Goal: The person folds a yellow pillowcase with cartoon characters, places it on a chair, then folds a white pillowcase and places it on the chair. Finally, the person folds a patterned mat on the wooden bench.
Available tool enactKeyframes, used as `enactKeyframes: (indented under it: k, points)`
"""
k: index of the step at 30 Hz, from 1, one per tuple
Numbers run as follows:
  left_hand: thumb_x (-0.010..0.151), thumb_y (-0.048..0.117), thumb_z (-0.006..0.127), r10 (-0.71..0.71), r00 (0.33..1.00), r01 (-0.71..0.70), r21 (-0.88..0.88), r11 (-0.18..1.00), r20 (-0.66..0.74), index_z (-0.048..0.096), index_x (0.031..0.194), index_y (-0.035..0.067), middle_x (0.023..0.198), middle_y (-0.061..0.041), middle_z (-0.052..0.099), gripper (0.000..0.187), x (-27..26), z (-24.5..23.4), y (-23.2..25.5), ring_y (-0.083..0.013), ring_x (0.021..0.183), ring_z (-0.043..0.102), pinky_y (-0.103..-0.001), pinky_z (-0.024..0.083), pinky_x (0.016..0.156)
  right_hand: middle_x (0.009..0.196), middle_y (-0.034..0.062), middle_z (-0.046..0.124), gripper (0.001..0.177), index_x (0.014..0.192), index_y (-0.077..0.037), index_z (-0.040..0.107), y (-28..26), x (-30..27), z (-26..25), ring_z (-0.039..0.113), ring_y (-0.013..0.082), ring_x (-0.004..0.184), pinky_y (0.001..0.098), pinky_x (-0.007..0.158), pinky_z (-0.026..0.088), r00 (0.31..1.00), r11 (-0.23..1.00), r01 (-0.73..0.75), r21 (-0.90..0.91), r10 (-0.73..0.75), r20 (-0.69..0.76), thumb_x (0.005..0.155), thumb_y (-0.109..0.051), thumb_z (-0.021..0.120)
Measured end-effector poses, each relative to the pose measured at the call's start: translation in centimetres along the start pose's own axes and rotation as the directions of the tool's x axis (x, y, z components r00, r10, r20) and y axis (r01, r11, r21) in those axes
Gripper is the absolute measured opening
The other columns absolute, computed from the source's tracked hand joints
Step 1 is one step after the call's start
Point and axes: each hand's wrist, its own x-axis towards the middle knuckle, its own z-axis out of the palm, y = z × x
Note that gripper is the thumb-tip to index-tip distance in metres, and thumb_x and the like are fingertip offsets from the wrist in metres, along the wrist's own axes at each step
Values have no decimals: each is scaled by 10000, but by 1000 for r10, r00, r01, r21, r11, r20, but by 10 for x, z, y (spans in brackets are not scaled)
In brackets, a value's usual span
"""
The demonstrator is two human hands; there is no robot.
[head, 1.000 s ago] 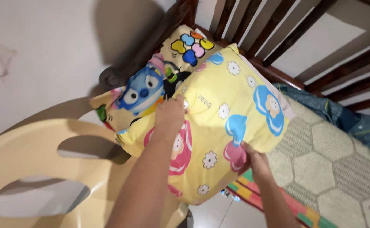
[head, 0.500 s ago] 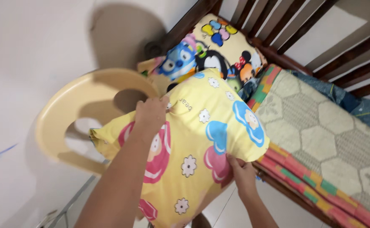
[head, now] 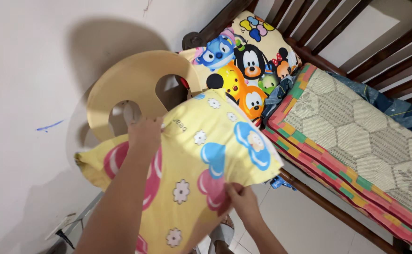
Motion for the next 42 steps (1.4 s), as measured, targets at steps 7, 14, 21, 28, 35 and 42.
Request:
enactKeyframes:
  k: [7, 14, 21, 28, 35, 42]
  points:
    - [819, 118, 573, 101, 986, -90, 85, 992, -129, 471, 1476, 252, 1566, 23, 414, 678, -6, 41, 25, -288, 1467, 310, -590, 255, 1149, 1379, 129, 621, 676, 1434, -173, 520, 35, 75, -20, 630, 258, 1193, 383, 998, 514, 972, 876, 136, -463, -27, 234, 833, -395, 736]
    - [880, 111, 580, 95, 985, -126, -220, 967, -145, 530, 1422, 266, 1543, 2, 418, 566, -9, -10, 65, -283, 1474, 314, -662, 273, 1122, 1447, 95, 593, 593, 1433, -207, 551, -42, 78, -55, 653, 246, 1196, 380, 1008, 516, 965, 885, 167, -435, -55, 258, 888, -396, 686]
    - [798, 154, 688, 124, 981, -156, -238, 958, -147, 507, 1421, 262, 1510, 6, 418, 658, 30, -70, 80, -245, 1449, 335, -665, 270, 1125, 1364, 169, 654, 593, 1445, -185, 551, -127, 71, -77, 668, 300, 1196, 392, 1020, 521, 970, 833, 201, -516, -96, 222, 903, -394, 670]
    - [811, 190, 699, 130, 987, -151, -255, 955, -97, 454, 1438, 265, 1548, -13, 379, 678, 91, -82, 105, -239, 1475, 298, -659, 252, 1143, 1381, 188, 621, 582, 1426, -127, 556, -163, 146, -104, 630, 306, 1234, 389, 1049, 481, 932, 780, 359, -513, -267, 246, 908, -354, 696]
    - [804, 148, 711, -4, 998, 13, -154, 988, 59, 405, 1497, 271, 1645, 25, 285, 767, 165, -99, 128, -203, 1552, 190, -603, 179, 1224, 1507, 182, 429, 689, 1421, -108, 503, -170, 297, -103, 565, 348, 1253, 396, 1046, 484, 828, 692, 560, -455, -463, 315, 810, -286, 766]
    - [857, 219, 660, -200, 968, 214, -79, 974, 151, 281, 1585, 196, 1661, -33, 206, 821, 218, -82, 111, -194, 1546, 147, -547, 92, 1241, 1515, 182, 438, 729, 1464, -121, 473, -243, 405, -47, 450, 352, 1404, 418, 1122, 416, 809, 734, 576, -360, -448, 380, 826, -315, 766]
